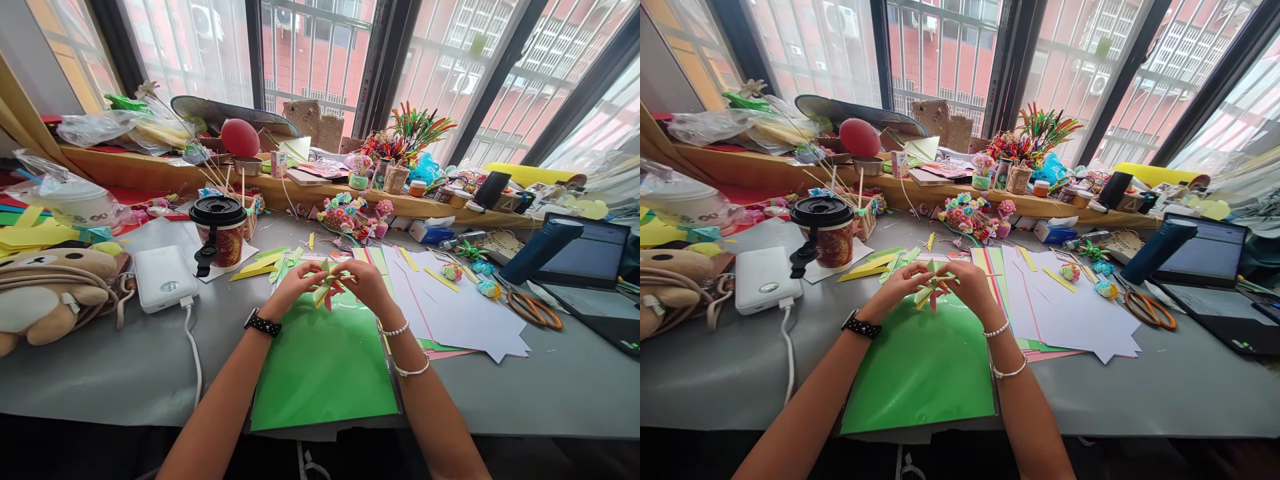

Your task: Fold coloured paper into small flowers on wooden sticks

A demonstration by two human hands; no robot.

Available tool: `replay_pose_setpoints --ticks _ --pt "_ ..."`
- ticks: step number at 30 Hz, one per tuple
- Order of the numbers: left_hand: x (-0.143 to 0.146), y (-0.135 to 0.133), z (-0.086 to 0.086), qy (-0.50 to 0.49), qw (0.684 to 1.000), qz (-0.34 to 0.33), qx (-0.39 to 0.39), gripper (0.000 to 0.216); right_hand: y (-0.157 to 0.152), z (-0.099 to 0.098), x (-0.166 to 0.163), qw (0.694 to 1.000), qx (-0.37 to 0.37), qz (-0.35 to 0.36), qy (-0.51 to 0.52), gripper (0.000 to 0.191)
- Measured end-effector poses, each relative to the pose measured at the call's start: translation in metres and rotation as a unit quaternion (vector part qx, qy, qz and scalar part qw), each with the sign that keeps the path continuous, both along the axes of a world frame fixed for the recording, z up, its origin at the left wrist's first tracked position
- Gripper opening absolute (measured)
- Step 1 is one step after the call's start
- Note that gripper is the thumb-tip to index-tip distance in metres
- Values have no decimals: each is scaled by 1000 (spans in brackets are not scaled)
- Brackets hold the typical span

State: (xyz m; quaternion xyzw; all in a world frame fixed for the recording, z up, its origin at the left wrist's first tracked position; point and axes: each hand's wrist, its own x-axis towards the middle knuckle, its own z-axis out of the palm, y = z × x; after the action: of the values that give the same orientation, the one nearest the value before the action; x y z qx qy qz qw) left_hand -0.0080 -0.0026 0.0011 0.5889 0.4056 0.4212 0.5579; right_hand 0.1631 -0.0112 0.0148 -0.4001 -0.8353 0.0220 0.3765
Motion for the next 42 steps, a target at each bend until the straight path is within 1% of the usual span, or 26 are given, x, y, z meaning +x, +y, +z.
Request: replay_pose_setpoints --ticks 4,7,10,13,20,24,30,36,40,42 --pt "1 1 -3 3 1000 7 -17 32 1 -3 0 999 42 2 20 9" --pt "2 3 -6 -7 1000 2 -20 34 3 -5 0 997 67 19 25 10" --pt "3 2 -8 -37 999 -15 -37 35 5 -7 0 996 76 32 23 10" --pt "4 0 -8 -65 997 -26 -42 36 5 -7 -1 996 80 29 20 10" --pt "5 4 -14 -95 993 -4 -63 34 4 -8 -2 995 95 10 -33 10" --pt "5 7 -17 -106 992 1 -74 32 5 -10 -1 994 98 13 -39 14" --pt "5 6 -16 -100 992 -2 -75 35 5 -9 -1 994 103 18 -38 13" --pt "4 6 -15 -90 993 7 -78 34 3 -7 -1 994 92 22 -46 13" --pt "4 5 -13 -88 992 0 -87 33 3 -7 -1 995 86 31 -47 15" --pt "5 4 -13 -90 993 6 -80 33 4 -6 0 995 80 33 -44 15"
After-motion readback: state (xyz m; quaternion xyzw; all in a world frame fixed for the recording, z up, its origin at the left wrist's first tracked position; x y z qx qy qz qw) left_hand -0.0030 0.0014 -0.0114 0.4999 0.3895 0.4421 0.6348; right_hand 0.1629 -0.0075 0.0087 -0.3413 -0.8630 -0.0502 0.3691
